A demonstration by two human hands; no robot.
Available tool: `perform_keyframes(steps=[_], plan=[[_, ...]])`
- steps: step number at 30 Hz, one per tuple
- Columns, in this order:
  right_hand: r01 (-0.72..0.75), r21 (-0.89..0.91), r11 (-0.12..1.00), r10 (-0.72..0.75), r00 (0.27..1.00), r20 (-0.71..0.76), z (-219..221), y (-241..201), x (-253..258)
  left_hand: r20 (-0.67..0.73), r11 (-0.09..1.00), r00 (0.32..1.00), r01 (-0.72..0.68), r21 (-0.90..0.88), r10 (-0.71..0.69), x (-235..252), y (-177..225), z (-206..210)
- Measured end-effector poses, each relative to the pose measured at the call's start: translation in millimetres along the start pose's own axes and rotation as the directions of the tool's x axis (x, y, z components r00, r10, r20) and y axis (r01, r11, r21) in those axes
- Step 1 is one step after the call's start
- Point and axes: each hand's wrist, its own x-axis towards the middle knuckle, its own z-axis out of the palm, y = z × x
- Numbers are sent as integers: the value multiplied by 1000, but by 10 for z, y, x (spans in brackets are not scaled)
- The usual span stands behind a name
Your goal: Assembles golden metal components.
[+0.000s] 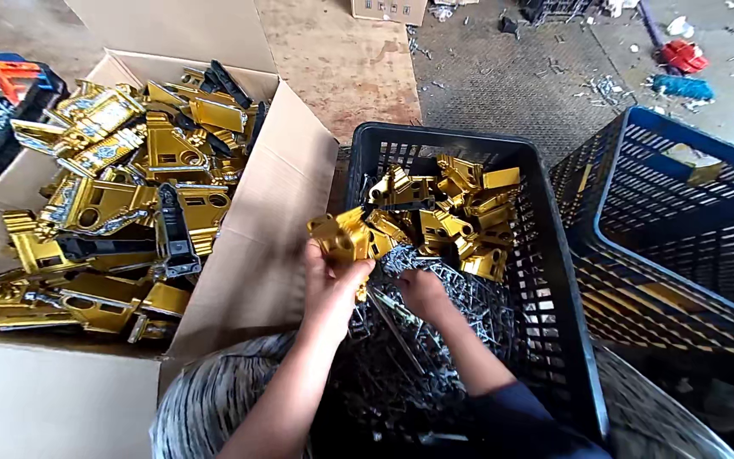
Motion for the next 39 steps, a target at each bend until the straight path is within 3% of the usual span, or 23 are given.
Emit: perform_keyframes(steps=[3, 4, 6, 8, 10, 12, 13, 16, 18, 19, 20, 22, 23, 26, 28, 31, 32, 34, 36, 39], plan=[[283, 237, 930, -247, 954, -168, -385, 162, -524, 15, 977, 980, 201, -65, -201, -1, 25, 25], [410, 385, 827, -346, 910, -228, -445, 205, -658, 51, 961, 965, 260, -96, -257, -4, 23, 40], [530, 593, 607, -477, 839, -262, -520, 190, -844, 140, 919, 930, 360, -162, -340, -18, 24, 69], [564, 544, 621, -499, 820, -281, -518, 137, -903, 223, 886, 894, 430, -175, -389, -55, 43, 94], [556, 357, 751, -464, 828, -315, -483, 110, -900, 316, 885, 865, 446, -131, -390, -95, 55, 82], [577, 152, 802, -474, 772, -424, -454, 92, -908, 396, 918, 845, 396, -11, -359, -126, 73, 38], [616, 42, 787, -515, 692, -506, -436, 80, -913, 430, 930, 830, 360, 71, -354, -146, 76, 18], [696, -316, 645, -677, 329, -658, -404, -7, -909, 537, 929, 758, 312, 198, -369, -219, 38, 3], [694, -423, 582, -712, 184, -678, -391, -58, -872, 588, 931, 723, 299, 209, -363, -247, 12, -9], [709, -399, 582, -697, 182, -693, -374, -67, -843, 607, 932, 708, 299, 205, -361, -251, 9, -26], [738, -317, 596, -669, 238, -704, -346, -61, -816, 629, 932, 689, 303, 200, -359, -249, 3, -49], [793, -26, 608, -603, 441, -665, -248, -29, -749, 661, 922, 648, 330, 204, -378, -229, -21, -97], [805, 122, 580, -569, 508, -647, -172, -22, -702, 660, 914, 639, 349, 208, -394, -215, -48, -120], [800, 300, 519, -517, 573, -635, -50, -14, -609, 633, 896, 643, 388, 217, -432, -197, -138, -181], [782, 382, 493, -484, 611, -626, -50, -60, -573, 603, 912, 686, 351, 214, -406, -180, -111, -207], [646, 480, 593, -441, 760, -478, 41, 8, -355, 399, 962, 876, 226, 154, -270, -131, 32, -222], [597, 420, 683, -463, 799, -383, 151, 55, -270, 310, 975, 926, 190, 110, -216, -69, 79, -244], [542, 70, 837, -535, 839, -102, 459, 63, -191, 167, 990, 976, 142, 8, -141, 48, 179, -280], [575, -285, 767, -578, 812, 82, 815, 8, -192, 67, 984, 987, 152, -90, -146, 101, 244, -266], [602, -401, 691, -608, 784, 129, 1016, -68, -231, -36, 960, 977, 200, -195, -211, 97, 240, -195]])
